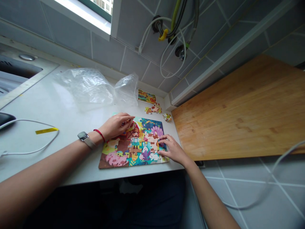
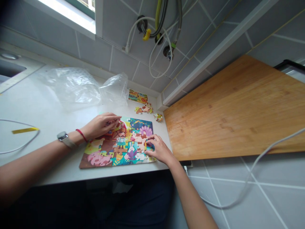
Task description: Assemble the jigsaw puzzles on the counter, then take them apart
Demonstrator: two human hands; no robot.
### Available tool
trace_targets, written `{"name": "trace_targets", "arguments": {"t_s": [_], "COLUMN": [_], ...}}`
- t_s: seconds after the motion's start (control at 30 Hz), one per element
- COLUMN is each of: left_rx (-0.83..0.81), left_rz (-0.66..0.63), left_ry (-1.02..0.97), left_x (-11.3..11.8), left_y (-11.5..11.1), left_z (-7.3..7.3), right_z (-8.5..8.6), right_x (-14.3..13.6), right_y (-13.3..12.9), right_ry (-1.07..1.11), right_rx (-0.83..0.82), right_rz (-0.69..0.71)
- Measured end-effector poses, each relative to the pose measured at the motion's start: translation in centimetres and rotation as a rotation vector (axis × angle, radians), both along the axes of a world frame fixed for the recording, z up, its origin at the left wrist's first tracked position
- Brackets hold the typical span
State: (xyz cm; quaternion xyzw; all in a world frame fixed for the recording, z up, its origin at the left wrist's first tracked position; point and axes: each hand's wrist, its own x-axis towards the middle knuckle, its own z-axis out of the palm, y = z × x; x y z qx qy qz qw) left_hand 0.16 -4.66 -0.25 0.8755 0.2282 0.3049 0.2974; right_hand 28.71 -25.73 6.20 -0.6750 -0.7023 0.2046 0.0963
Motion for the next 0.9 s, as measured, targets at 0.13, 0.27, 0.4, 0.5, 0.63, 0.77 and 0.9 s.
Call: {"name": "trace_targets", "arguments": {"t_s": [0.13, 0.27, 0.4, 0.5, 0.63, 0.77, 0.9], "left_rx": [0.102, 0.209, 0.28, 0.342, 0.342, 0.255, 0.102], "left_rz": [0.011, -0.006, -0.224, -0.306, -0.375, -0.405, -0.408], "left_ry": [-0.021, -0.035, 0.08, 0.208, 0.303, 0.272, 0.141], "left_x": [-0.2, 0.0, 2.0, 4.2, 6.3, 6.4, 5.6], "left_y": [-0.1, -1.1, -3.3, -4.6, -4.8, -4.4, -3.3], "left_z": [-0.1, 0.9, 2.5, 3.0, 2.3, 0.9, 1.0], "right_z": [-0.2, -0.7, -1.0, -1.1, -1.3, -1.2, -0.5], "right_x": [0.4, 0.9, 1.2, 1.4, 1.6, 1.3, 0.7], "right_y": [0.3, 0.3, 0.4, 0.4, 0.4, 0.6, 1.3], "right_ry": [0.032, 0.067, 0.113, 0.151, 0.175, 0.138, 0.126], "right_rx": [0.027, 0.058, 0.092, 0.126, 0.13, 0.084, 0.027], "right_rz": [0.06, 0.094, 0.111, 0.13, 0.128, 0.113, 0.11]}}
